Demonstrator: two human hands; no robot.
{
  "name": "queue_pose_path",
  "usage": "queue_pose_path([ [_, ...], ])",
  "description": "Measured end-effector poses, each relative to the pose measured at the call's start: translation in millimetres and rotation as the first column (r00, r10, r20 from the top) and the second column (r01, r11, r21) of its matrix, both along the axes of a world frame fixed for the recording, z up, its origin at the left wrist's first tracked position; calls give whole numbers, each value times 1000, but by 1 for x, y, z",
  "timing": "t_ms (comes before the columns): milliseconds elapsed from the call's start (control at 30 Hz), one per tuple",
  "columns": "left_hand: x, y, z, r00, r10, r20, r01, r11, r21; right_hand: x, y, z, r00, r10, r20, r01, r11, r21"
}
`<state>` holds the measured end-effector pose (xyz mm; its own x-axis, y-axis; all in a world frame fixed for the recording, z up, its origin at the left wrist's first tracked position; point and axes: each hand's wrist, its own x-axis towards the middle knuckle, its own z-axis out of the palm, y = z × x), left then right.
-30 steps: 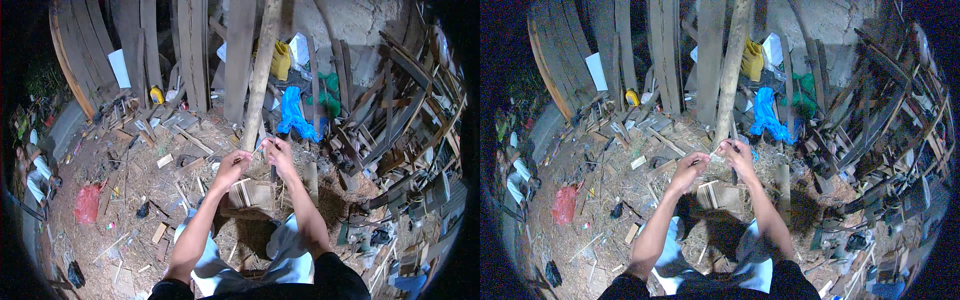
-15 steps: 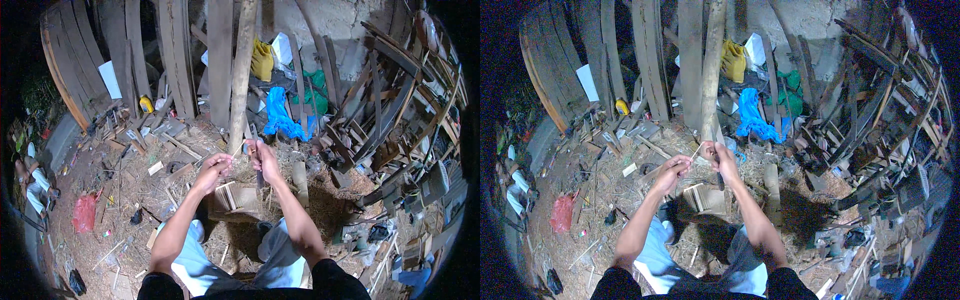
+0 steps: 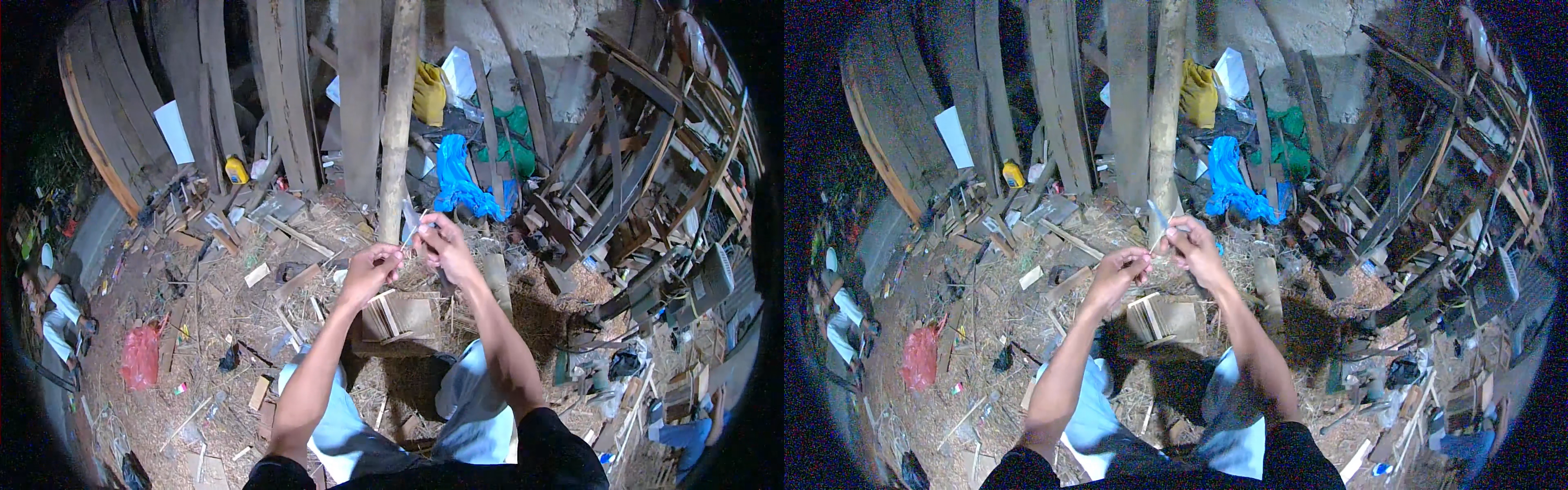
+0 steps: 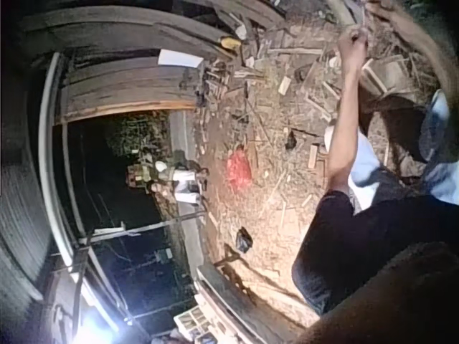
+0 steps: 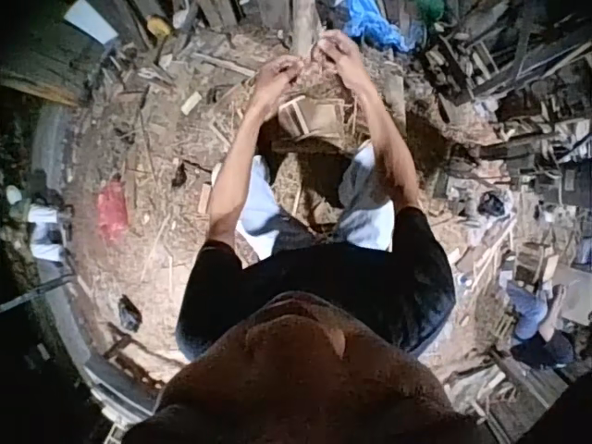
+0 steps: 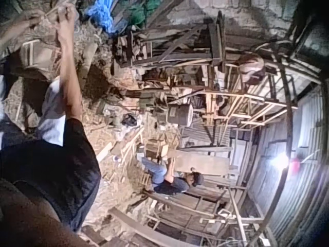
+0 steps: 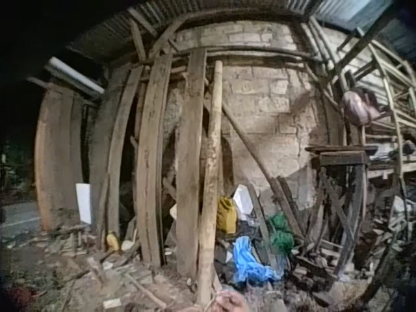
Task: The person is assembling a small wooden frame by inserting thin wooden rods into a rectangular wooden base. They use a knife to trim the ends of the rods before pressing them into pre-drilled holes by hand, handling the pieces one at a time.
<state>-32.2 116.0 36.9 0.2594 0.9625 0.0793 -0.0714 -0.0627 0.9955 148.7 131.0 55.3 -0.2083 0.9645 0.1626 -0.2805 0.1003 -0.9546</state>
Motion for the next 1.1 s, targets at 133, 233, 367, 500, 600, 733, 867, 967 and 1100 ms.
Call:
queue_pose_path([
  [133,-4,3,-10,968,122,-221,-77,977,200,3,2,-8,999,-15,29,14,999,43],
  [233,1,0,-14,935,263,-240,-168,921,352,-2,1,-17,996,46,78,-48,999,13],
  [367,5,-13,8,820,408,-401,-131,816,563,-17,-7,-24,985,165,57,-160,984,-78],
  [500,11,-19,16,808,425,-408,-96,779,620,-6,-13,-15,986,161,-39,-166,975,-151],
  [600,22,-22,17,812,423,-402,-69,753,654,8,-17,-9,988,147,-44,-152,972,-177],
  [733,29,-26,15,773,439,-458,7,716,698,27,-14,-14,996,76,-53,-86,971,-222],
  [867,25,-31,12,764,407,-500,74,715,695,71,1,-18,976,-179,-125,152,967,-203],
  [967,14,-29,10,740,345,-578,70,815,576,98,3,-19,926,-290,-243,251,951,-180],
  [1100,-2,-1,-8,732,440,-520,-36,787,616,75,-16,-29,987,-163,4,162,979,-122],
])
